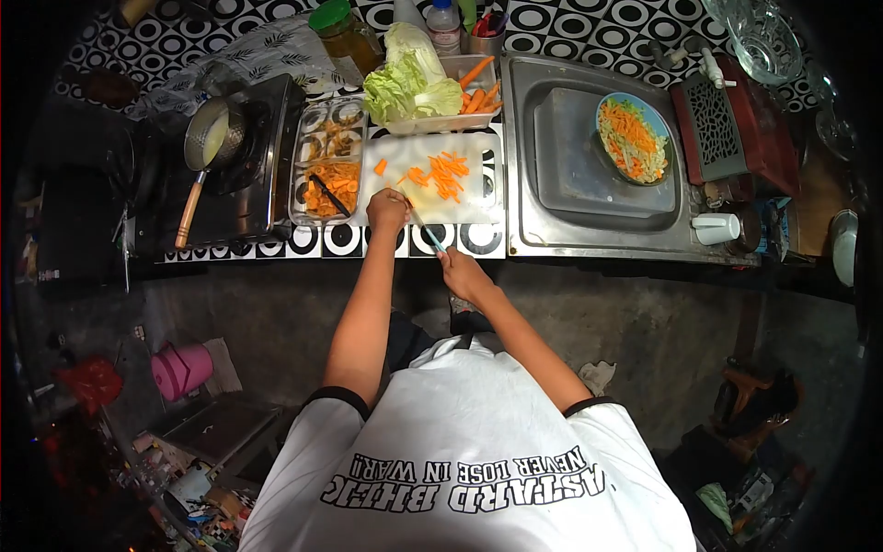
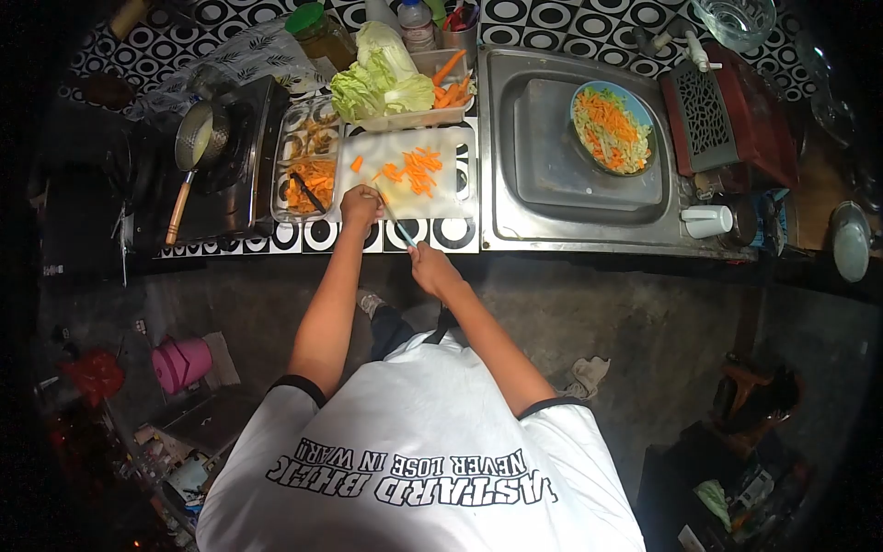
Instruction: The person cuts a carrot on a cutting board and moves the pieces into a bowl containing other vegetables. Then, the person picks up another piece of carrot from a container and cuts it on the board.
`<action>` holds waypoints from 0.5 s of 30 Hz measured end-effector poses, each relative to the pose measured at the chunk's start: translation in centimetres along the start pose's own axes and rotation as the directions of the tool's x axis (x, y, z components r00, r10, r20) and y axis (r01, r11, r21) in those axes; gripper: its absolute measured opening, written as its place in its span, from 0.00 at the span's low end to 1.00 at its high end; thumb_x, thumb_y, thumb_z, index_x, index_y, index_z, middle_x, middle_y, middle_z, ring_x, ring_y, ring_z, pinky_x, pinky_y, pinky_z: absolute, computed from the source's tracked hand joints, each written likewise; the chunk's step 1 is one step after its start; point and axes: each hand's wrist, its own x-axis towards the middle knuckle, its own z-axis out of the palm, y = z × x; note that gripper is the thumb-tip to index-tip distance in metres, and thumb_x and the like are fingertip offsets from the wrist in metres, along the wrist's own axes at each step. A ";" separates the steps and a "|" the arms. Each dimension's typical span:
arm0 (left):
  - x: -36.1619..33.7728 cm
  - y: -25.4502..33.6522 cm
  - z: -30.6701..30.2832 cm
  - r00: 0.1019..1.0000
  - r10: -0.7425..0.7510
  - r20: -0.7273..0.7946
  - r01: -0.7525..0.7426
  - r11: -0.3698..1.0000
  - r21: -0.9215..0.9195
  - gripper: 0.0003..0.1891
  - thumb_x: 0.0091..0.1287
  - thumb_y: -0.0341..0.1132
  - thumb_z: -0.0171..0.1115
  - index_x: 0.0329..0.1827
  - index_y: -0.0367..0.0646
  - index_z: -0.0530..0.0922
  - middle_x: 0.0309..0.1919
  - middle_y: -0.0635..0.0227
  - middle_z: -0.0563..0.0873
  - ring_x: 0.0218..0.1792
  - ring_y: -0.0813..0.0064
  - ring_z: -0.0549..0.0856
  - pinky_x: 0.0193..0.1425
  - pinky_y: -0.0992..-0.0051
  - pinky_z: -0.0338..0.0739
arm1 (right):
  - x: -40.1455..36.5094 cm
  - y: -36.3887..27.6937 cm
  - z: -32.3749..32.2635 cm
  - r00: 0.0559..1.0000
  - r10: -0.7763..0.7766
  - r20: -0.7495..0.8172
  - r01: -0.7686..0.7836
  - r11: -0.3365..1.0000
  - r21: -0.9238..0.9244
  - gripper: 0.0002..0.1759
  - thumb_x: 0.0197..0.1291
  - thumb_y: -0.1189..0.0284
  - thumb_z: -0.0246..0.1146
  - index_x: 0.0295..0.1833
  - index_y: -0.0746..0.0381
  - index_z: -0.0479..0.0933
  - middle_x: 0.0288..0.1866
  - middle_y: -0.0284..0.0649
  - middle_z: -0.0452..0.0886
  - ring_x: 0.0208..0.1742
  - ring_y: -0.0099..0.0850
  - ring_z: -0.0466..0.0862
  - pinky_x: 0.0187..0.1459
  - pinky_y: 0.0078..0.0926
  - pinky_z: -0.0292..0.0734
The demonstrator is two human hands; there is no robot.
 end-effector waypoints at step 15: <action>0.9 -0.2 0.0 0.996 -0.056 0.063 0.062 0.994 -0.090 0.05 0.60 0.19 0.52 0.30 0.37 0.76 0.20 0.62 0.82 0.16 0.75 0.80 0.17 0.76 0.75 | -1.3 0.6 0.6 0.998 0.034 -0.043 -0.034 0.999 -0.005 0.22 0.74 0.60 0.46 0.43 0.71 0.70 0.36 0.67 0.78 0.43 0.65 0.77 0.45 0.56 0.70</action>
